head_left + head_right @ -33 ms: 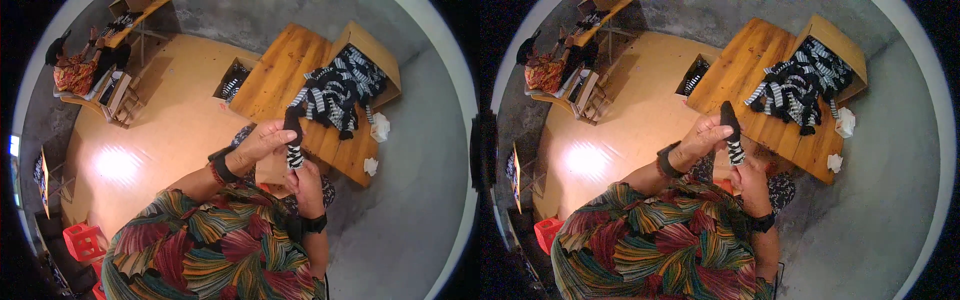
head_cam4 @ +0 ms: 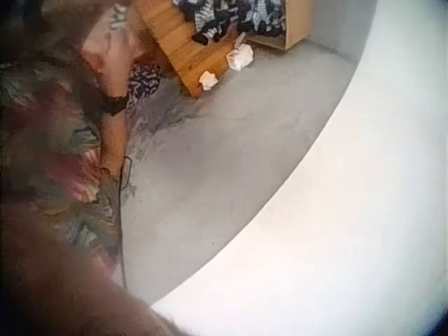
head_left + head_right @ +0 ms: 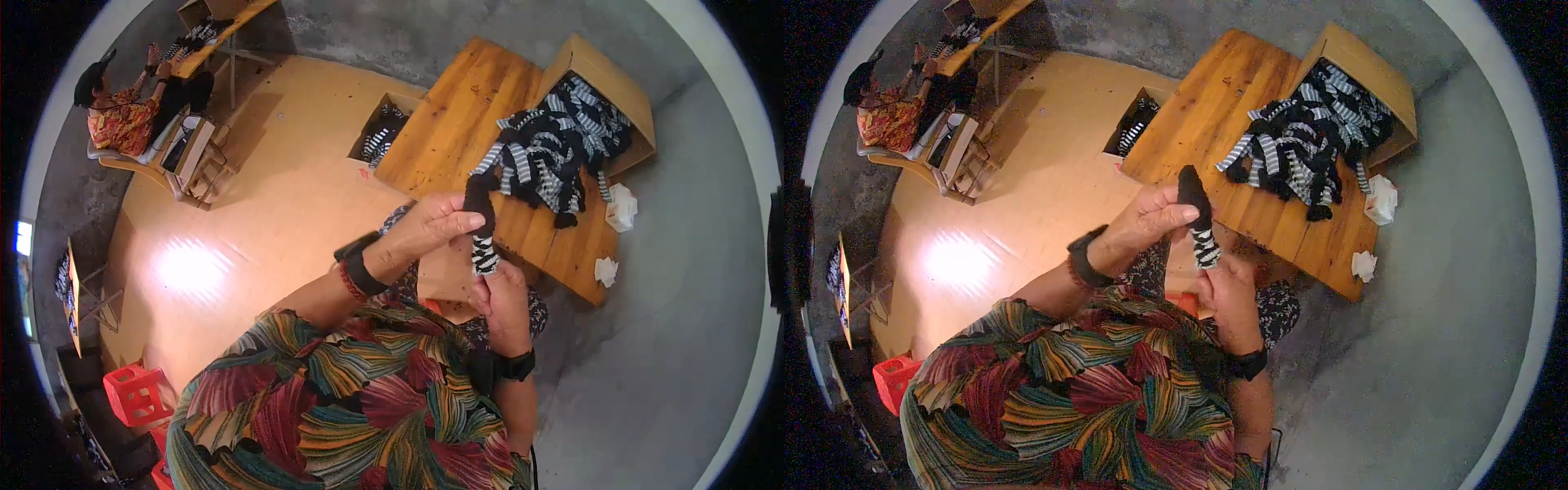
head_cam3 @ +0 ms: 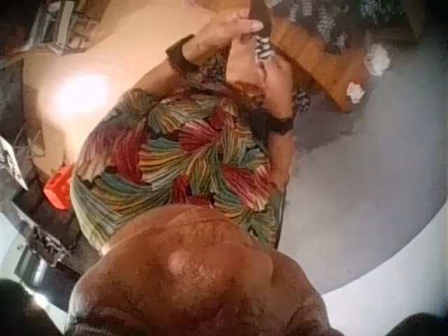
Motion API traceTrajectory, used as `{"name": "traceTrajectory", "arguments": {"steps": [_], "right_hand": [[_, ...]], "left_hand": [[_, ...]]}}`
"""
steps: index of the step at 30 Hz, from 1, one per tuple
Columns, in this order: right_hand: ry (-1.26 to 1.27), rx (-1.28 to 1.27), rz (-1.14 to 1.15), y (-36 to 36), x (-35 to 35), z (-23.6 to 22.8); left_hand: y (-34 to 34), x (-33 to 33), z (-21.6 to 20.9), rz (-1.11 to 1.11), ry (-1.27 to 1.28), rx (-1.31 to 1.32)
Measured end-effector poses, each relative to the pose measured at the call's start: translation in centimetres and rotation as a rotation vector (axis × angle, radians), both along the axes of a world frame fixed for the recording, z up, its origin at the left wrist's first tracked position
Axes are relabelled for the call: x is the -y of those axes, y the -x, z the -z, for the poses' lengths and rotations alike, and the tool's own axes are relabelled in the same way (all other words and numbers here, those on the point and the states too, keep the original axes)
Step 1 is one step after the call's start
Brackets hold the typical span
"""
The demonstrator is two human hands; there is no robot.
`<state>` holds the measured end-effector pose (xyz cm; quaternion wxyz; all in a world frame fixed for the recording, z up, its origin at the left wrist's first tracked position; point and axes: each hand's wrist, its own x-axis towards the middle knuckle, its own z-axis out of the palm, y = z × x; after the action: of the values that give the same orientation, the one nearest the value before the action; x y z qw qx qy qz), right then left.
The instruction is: The person is pulling striped socks onto a black stick-like form, likely for display or quality control.
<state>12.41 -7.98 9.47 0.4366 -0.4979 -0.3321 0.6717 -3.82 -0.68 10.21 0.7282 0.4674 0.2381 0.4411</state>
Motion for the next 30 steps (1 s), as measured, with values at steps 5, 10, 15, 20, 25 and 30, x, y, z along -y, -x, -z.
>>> {"name": "traceTrajectory", "arguments": {"steps": [5,10,15,20,25,30], "right_hand": [[-0.156,0.283,0.002,-1.7,-0.3,1.6],[-0.248,0.452,0.012,-1.4,-0.9,1.6],[-0.312,0.517,0.064,-1.6,-0.3,1.7],[-0.355,0.753,-0.035,-2.5,0.0,2.1],[-0.376,0.676,-0.036,-2.2,0.1,4.4],[-0.187,0.337,0.042,-0.4,0.4,4.1]], "left_hand": [[1.6,-1.3,-2.0,-0.110,-0.113,0.004],[0.3,-1.7,-0.8,-0.115,-0.347,-0.235],[-1.3,-1.5,0.2,-0.270,-0.154,-0.003],[-1.7,-2.3,1.5,-0.333,-0.004,0.168],[-3.1,-1.2,2.1,-0.458,-0.096,0.177],[-3.8,-0.7,1.8,-0.436,-0.064,0.219]]}}
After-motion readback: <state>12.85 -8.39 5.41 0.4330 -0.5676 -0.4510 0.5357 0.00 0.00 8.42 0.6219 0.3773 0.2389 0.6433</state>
